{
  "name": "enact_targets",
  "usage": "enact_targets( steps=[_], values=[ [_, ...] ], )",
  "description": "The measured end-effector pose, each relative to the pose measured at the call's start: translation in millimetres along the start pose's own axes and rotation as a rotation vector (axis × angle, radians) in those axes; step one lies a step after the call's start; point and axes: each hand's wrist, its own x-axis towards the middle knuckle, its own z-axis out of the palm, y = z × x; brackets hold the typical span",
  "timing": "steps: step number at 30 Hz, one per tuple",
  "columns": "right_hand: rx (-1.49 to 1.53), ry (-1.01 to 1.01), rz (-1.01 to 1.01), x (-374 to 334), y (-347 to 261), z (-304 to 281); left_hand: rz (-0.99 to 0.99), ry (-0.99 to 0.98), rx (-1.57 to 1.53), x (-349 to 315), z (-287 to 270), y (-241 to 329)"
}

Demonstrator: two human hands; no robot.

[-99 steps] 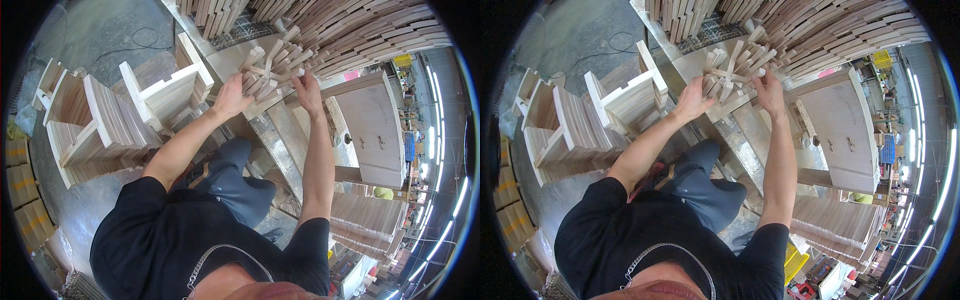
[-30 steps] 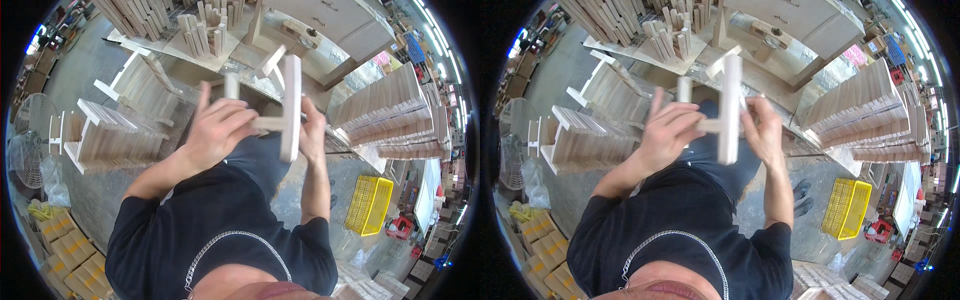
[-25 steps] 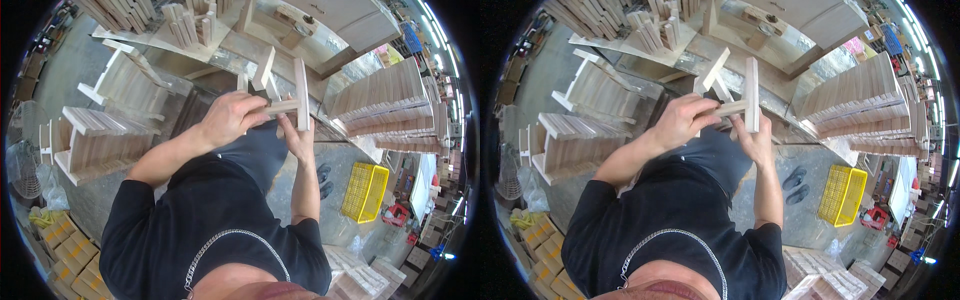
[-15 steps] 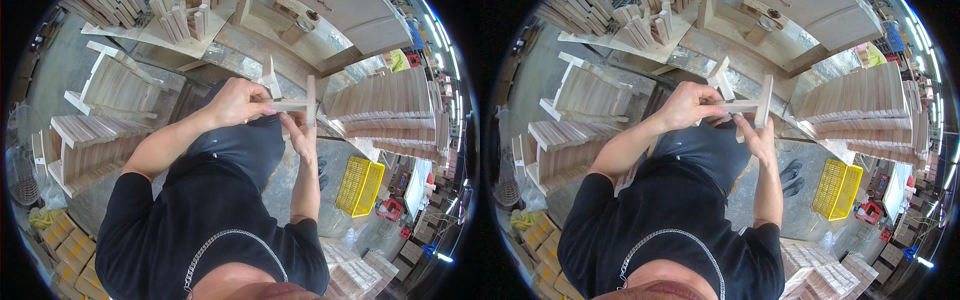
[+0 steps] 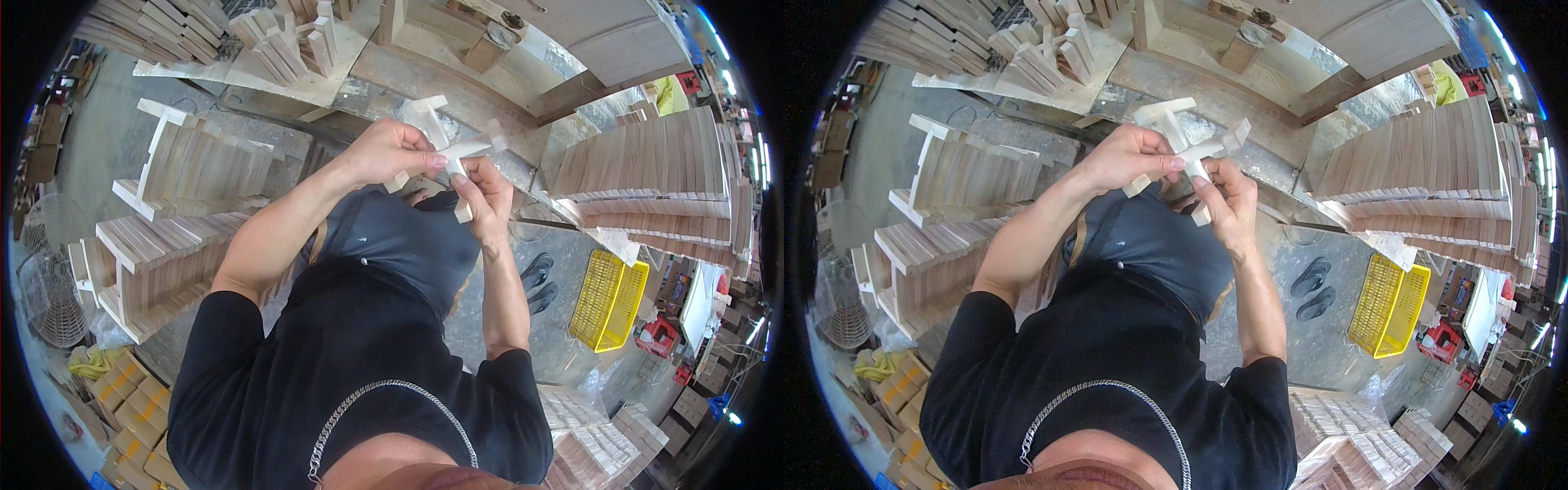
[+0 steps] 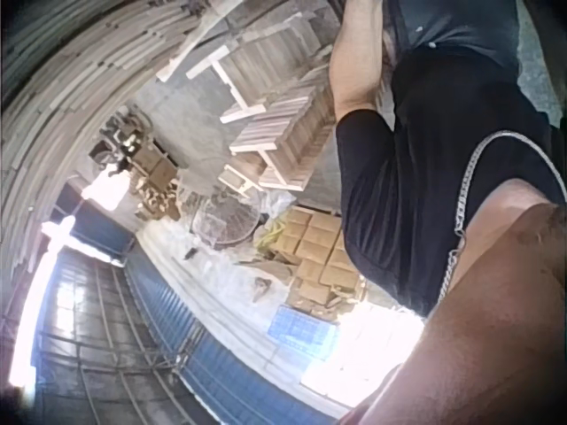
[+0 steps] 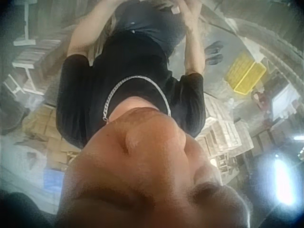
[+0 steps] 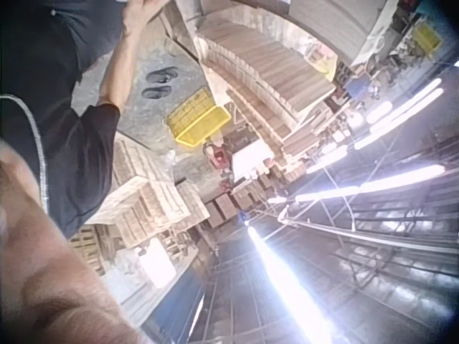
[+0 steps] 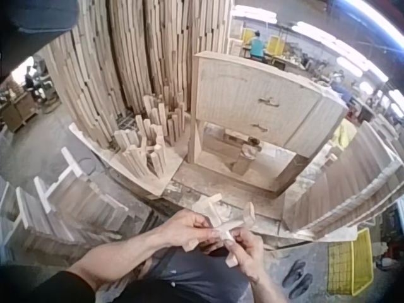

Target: Assemble H-shaped wooden components by joining cross-members and then stacking them into a larger structure.

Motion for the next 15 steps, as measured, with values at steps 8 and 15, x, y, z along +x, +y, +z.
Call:
enact_targets(
  steps=[8,15],
  values=[
    [0.209,0.103,-0.005,44,-2,-18,-0.131,-0.037,-0.306,35,-15,37],
    [0.289,0.256,0.017,125,9,-44,0.468,0.305,0.322,69,-20,24]
  ],
)
